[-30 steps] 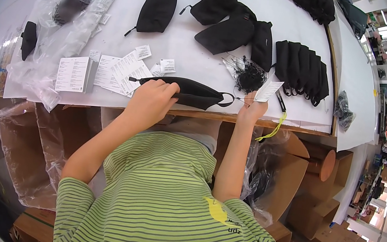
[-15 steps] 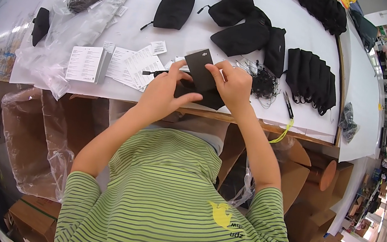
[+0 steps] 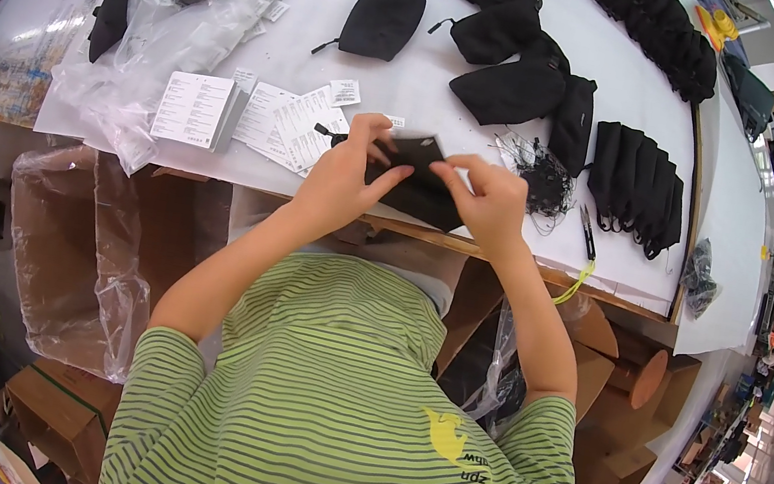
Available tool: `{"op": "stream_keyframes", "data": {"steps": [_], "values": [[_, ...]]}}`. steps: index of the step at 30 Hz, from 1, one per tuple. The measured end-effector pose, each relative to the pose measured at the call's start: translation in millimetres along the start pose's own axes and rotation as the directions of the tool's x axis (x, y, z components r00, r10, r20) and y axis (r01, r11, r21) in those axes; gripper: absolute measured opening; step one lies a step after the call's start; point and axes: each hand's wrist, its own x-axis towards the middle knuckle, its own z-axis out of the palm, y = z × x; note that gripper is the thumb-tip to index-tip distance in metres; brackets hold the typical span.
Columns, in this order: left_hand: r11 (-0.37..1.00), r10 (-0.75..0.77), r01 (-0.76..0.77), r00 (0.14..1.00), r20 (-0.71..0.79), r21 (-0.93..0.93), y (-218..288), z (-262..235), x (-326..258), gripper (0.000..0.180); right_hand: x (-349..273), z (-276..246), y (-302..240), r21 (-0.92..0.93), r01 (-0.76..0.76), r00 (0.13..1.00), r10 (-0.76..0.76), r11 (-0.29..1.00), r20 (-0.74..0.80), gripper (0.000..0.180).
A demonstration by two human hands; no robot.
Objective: Attaching labels to black pouches and packing them into a large cardboard box.
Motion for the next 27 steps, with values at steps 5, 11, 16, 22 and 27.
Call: {"op": "stream_keyframes", "data": {"steps": [5, 11, 16, 22, 27], "values": [[0.996, 0.073, -0.074, 0.997, -0.019, -0.045, -0.8, -1.9, 1.8, 0.037, -19.7, 1.1, 5.6, -0.212, 0.103, 0.942, -0.027, 0.972, 0.335, 0.018], [0.974, 0.178, -0.2, 0.967, 0.185, 0.11, -4.5, -9.4, 9.5, 0.01, -16.4, -14.1, -9.2, -0.172, 0.162, 0.894, -0.071, 0.972, 0.442, 0.02], [0.976, 0.022, -0.045, 0.994, 0.11, 0.213, -33.0, -27.4, 70.9, 0.018, -25.3, -7.4, -1.2, -0.18, 0.177, 0.898, -0.084, 0.967, 0.432, 0.021], [0.761, 0.215, -0.366, 0.921, 0.324, 0.536, -73.1, -7.6, 88.3, 0.026, -21.0, -7.9, -2.6, -0.183, 0.174, 0.89, -0.076, 0.967, 0.449, 0.023], [0.986, -0.049, 0.005, 0.965, 0.256, 0.169, -13.6, -20.7, 81.2, 0.021, -19.7, -7.2, 5.1, -0.173, 0.15, 0.909, -0.067, 0.973, 0.412, 0.021]]}}
